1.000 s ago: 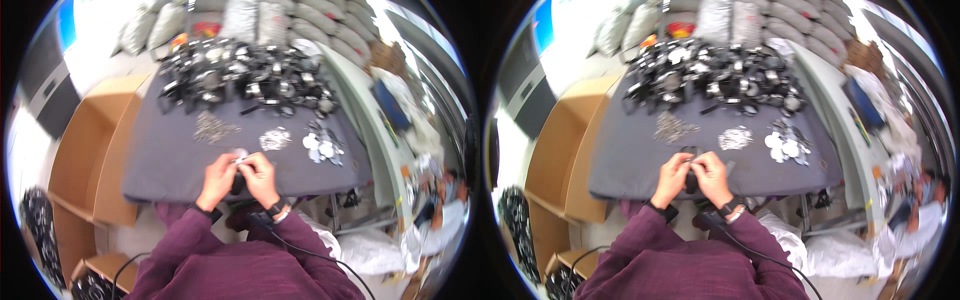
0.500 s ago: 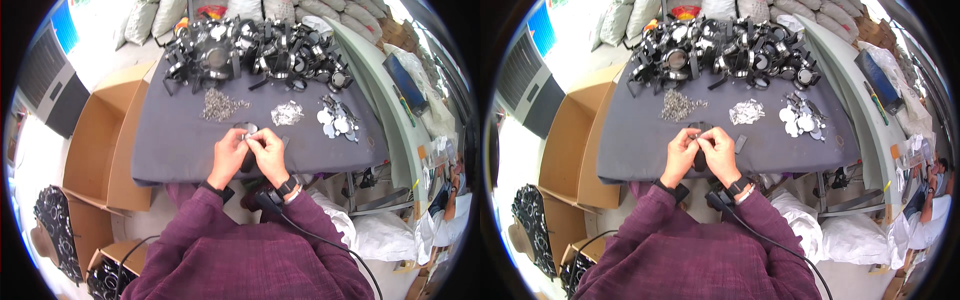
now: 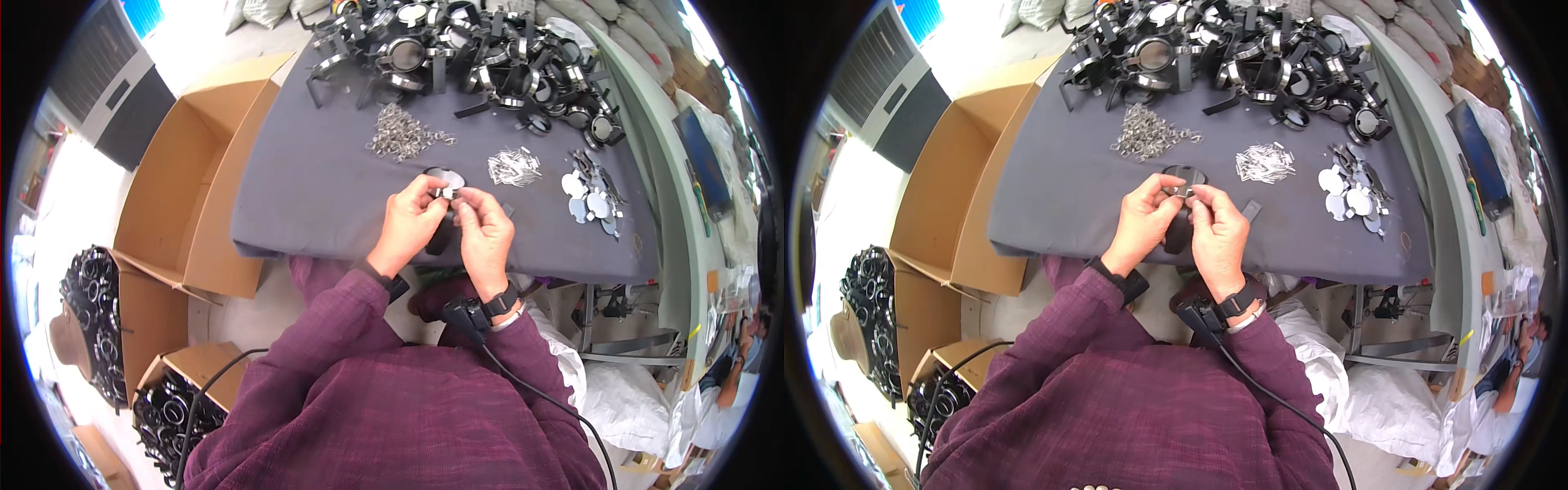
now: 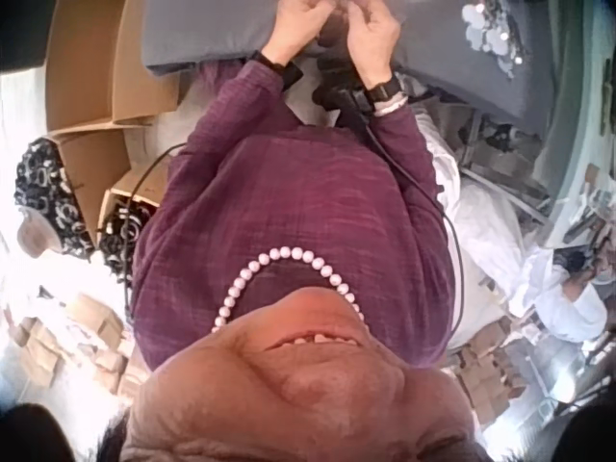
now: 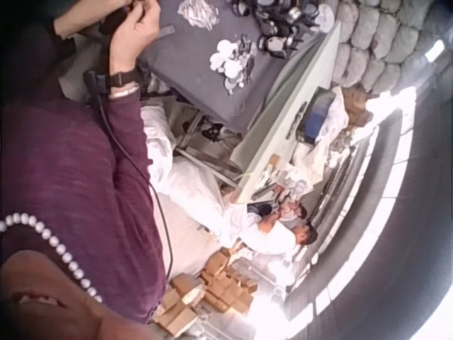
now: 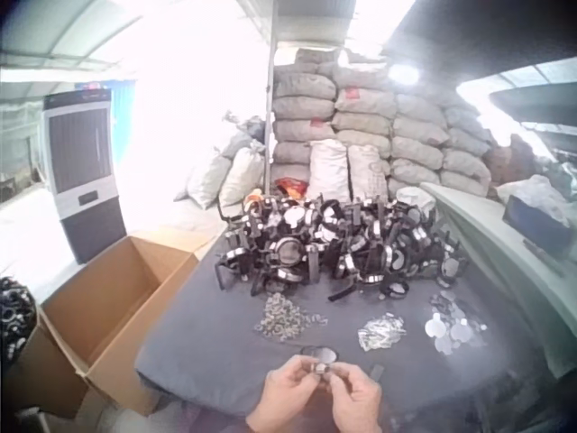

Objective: The recorder is assembling small metal buckle or clamp components by hand at a workbench.

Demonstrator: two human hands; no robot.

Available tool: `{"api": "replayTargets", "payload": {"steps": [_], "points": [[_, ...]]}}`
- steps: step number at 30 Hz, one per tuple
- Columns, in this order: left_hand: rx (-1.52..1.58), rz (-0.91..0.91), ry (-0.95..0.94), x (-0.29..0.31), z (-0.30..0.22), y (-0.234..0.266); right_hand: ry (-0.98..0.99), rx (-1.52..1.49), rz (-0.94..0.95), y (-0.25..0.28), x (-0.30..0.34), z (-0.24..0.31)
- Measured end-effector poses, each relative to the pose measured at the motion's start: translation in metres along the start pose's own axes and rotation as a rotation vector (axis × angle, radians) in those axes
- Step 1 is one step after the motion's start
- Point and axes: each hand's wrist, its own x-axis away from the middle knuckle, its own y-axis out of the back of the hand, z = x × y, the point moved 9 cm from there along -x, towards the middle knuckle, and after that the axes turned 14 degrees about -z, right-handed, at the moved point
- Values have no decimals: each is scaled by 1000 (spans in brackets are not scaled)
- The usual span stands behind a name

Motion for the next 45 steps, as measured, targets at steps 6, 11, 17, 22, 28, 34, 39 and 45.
{"api": "replayTargets", "payload": {"steps": [6, 11, 17, 22, 28, 34, 39, 45], "points": [[4, 31, -4, 0, -1, 2, 82, -4, -51, -1, 9, 7], [47, 31, -2, -1, 2, -1, 207, 129, -50, 0, 12, 18], [46, 2, 20, -1, 4, 1, 249, 226, 74, -7, 10, 31], [-11, -41, 16, -1, 1, 5, 236, 241, 40, 20, -10, 17], [-9, -35, -13, -1, -2, -1, 237, 705, 32, 95, -108, -17], [-66, -2, 16, 1, -7, -4, 611, 1146, 214, 96, -149, -63], [-28, -62, 53, 6, -4, 15, 594, 1227, 248, 54, -146, -65], [-8, -7, 33, 0, -3, -2, 674, 1367, 387, 52, -145, -55]]}}
